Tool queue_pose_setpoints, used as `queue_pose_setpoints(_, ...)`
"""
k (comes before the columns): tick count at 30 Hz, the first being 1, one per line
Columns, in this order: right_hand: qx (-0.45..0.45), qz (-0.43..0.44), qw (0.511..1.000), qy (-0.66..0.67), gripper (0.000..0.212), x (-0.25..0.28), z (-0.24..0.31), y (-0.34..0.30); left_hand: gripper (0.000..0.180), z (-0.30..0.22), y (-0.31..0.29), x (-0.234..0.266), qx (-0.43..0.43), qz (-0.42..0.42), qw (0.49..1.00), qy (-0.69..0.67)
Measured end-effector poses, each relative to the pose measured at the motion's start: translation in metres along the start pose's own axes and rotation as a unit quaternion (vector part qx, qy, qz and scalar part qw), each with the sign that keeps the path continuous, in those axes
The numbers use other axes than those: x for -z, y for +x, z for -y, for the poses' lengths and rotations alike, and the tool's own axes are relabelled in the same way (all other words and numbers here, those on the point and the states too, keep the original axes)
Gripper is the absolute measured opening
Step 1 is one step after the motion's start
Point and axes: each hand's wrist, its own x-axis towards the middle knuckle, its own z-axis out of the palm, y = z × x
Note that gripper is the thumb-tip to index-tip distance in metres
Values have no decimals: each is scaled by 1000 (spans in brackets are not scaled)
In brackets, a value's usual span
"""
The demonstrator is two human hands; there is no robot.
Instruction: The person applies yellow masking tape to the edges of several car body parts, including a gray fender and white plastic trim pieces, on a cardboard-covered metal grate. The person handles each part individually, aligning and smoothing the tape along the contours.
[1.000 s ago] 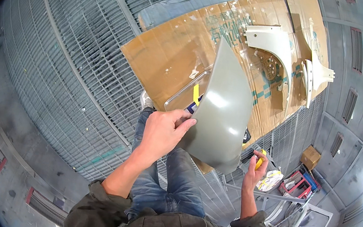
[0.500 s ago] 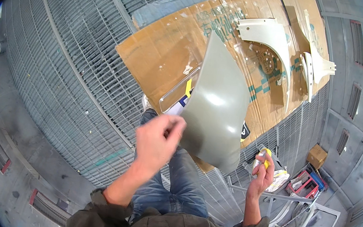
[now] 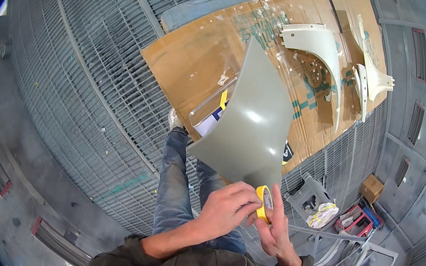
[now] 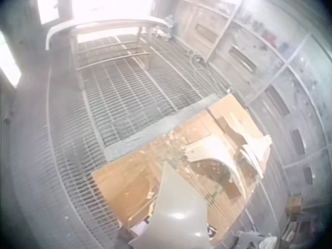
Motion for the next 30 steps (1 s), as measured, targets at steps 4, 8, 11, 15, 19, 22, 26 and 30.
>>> queue_pose_setpoints(4,-115,78,988,72,54,8,-1,5,13,-13,-1,16,-20,-22,999,35)
queue_pose_setpoints(8,-136,39,990,24,24,0,-8,7,12,-12,-6,25,-11,14,999,29)
queue_pose_setpoints(11,-113,24,993,-8,21,-11,0,9,11,-12,1,44,-32,44,999,4)
queue_pose_setpoints(15,-238,-91,937,237,23,-3,-19,17,11,-24,4,63,-50,-9,997,-55)
queue_pose_setpoints(19,-266,-229,879,322,25,5,-32,23,12,-10,57,126,108,-201,956,-185)
queue_pose_setpoints(22,-255,-224,895,289,25,-2,-29,28,20,49,105,134,238,-171,882,-368)
queue_pose_setpoints(26,-240,-204,894,318,27,-10,-27,25,26,84,138,111,309,-147,857,-386)
queue_pose_setpoints(30,-237,-195,897,318,27,-12,-26,19,30,88,148,103,329,-150,891,-274)
